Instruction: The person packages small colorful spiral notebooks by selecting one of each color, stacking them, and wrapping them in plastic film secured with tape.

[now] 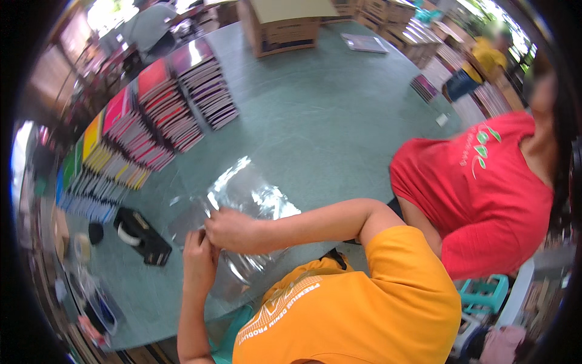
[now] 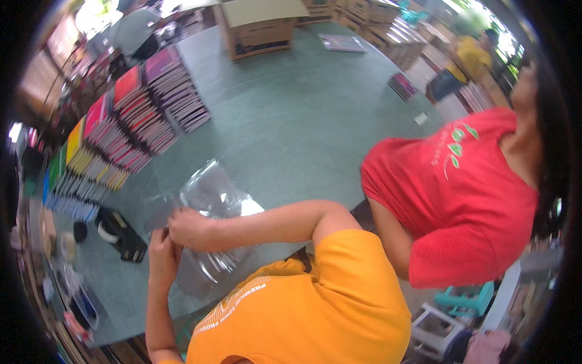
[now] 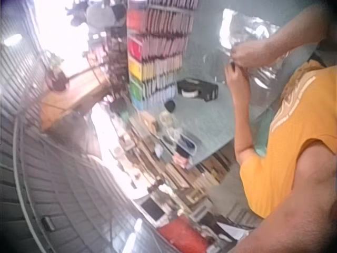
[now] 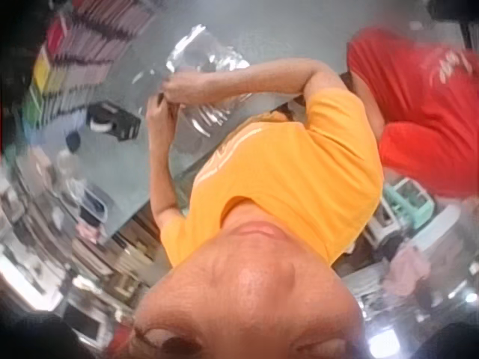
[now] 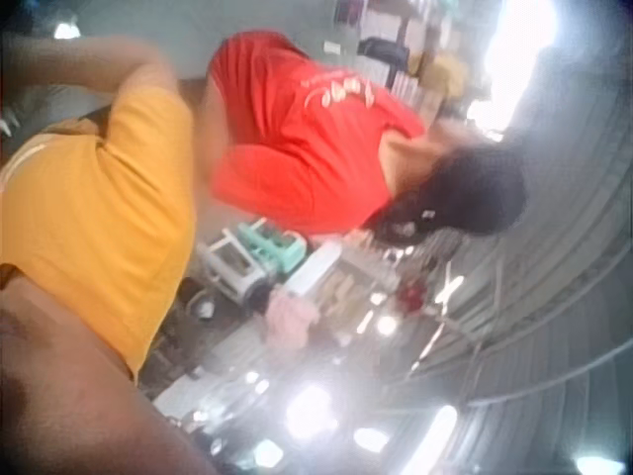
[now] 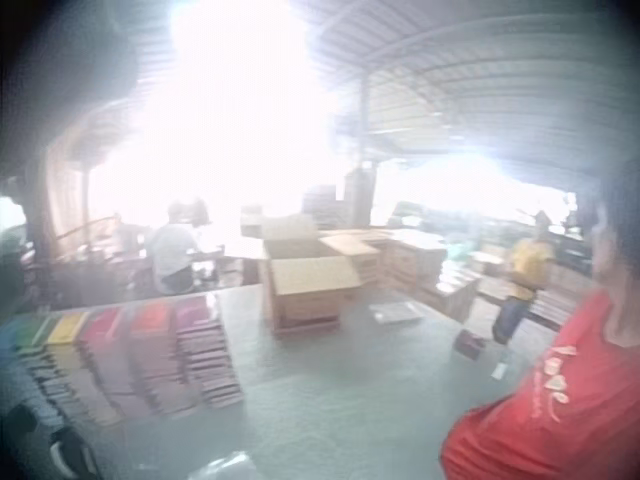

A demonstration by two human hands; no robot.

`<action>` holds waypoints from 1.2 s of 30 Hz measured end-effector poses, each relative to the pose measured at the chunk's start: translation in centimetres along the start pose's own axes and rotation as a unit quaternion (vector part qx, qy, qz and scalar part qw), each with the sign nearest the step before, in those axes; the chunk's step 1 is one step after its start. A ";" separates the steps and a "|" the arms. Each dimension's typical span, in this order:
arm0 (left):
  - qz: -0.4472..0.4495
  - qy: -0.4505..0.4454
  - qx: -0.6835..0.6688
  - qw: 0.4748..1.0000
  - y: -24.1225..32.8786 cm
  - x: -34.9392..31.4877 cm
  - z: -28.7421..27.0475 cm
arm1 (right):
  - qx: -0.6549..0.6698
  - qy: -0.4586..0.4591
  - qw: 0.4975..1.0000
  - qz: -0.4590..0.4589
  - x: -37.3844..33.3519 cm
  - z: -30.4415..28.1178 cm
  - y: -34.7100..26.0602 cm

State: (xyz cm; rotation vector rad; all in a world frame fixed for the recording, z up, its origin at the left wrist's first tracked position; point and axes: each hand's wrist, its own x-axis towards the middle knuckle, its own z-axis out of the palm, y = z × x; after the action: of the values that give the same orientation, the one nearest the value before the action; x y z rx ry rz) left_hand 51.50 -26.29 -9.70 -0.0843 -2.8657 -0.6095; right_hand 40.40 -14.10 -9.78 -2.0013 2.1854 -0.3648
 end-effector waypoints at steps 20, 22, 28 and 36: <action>-0.069 0.073 -0.143 0.985 -3.1 2.1 0.4 | 0.376 0.137 0.913 0.074 -2.1 2.1 3.7; -0.037 0.032 -0.145 0.988 -3.7 2.7 0.3 | 0.364 0.148 0.918 0.046 -0.8 3.2 5.0; 0.021 0.021 -0.021 0.999 -2.3 2.4 0.0 | 0.377 0.029 0.925 0.026 0.6 1.5 6.4; -0.012 -0.035 -0.028 0.999 0.7 1.4 -1.0 | 0.004 0.195 0.981 0.000 -0.6 1.9 1.9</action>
State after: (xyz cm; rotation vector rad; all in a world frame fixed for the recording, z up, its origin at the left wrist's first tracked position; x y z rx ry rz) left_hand 50.36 -26.08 -8.23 -0.0810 -2.9207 -0.7062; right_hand 39.16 -13.54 -12.14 -2.0669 2.3916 -0.8266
